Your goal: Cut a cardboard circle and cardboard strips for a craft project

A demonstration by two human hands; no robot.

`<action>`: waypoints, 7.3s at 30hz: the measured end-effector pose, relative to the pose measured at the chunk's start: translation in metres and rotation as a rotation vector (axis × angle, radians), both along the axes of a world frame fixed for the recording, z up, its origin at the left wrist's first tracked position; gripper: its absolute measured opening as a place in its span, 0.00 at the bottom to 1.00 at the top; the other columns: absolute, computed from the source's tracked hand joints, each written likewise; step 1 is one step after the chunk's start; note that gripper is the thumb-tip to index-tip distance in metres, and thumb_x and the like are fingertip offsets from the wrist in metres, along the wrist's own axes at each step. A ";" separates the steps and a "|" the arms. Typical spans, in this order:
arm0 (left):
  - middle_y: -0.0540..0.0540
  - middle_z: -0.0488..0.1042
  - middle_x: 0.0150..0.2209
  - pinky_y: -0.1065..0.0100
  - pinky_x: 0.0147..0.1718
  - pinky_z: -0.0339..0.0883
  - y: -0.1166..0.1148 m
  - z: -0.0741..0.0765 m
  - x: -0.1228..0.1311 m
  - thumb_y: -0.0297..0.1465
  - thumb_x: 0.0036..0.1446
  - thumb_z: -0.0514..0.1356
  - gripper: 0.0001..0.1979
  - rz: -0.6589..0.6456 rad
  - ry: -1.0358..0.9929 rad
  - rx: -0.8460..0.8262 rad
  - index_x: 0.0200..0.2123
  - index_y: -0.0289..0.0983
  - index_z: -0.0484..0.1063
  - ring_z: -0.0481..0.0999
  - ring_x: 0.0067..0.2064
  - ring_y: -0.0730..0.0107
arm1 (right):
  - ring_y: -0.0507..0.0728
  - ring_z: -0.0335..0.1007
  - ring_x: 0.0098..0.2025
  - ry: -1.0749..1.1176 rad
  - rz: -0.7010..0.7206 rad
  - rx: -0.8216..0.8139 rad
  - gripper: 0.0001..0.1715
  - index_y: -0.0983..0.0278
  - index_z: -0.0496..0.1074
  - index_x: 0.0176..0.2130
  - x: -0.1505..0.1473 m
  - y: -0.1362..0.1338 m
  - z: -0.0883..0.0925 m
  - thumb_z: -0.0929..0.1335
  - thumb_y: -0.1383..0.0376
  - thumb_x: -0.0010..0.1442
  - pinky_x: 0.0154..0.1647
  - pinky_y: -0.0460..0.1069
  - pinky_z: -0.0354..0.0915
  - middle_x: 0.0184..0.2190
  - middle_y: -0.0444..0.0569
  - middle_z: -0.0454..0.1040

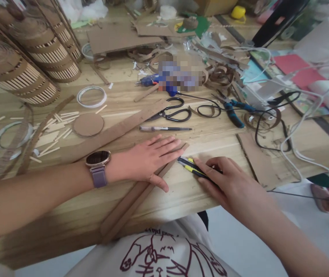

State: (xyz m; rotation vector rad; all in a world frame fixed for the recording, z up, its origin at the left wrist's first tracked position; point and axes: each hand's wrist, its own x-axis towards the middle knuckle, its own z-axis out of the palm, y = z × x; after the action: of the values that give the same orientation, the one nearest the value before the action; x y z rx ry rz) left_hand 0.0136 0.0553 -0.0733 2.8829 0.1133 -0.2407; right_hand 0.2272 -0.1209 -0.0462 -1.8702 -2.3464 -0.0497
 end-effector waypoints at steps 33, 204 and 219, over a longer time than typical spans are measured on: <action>0.32 0.45 0.75 0.45 0.71 0.36 -0.004 -0.003 -0.004 0.57 0.65 0.53 0.46 0.023 -0.157 0.086 0.73 0.32 0.49 0.41 0.76 0.46 | 0.61 0.76 0.41 0.120 -0.001 -0.022 0.26 0.69 0.73 0.60 -0.020 -0.013 -0.009 0.59 0.58 0.74 0.36 0.54 0.78 0.41 0.57 0.73; 0.35 0.46 0.74 0.58 0.73 0.42 -0.017 0.028 -0.047 0.41 0.53 0.73 0.50 0.030 -0.009 -0.383 0.72 0.33 0.54 0.45 0.75 0.54 | 0.62 0.78 0.43 0.134 0.193 -0.142 0.25 0.66 0.70 0.63 -0.037 -0.020 -0.006 0.60 0.60 0.73 0.37 0.54 0.80 0.44 0.57 0.75; 0.35 0.43 0.75 0.61 0.73 0.37 -0.014 0.027 -0.044 0.45 0.53 0.73 0.52 0.014 0.037 -0.354 0.72 0.30 0.53 0.42 0.76 0.55 | 0.61 0.78 0.42 -0.004 0.259 -0.110 0.25 0.67 0.67 0.65 -0.046 -0.040 -0.010 0.59 0.62 0.74 0.33 0.52 0.78 0.42 0.57 0.75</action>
State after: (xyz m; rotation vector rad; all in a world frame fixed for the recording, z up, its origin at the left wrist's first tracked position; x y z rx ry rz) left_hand -0.0307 0.0408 -0.0466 2.5259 0.0871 -0.2800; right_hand 0.1810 -0.1607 -0.0562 -1.5935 -2.6217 0.1054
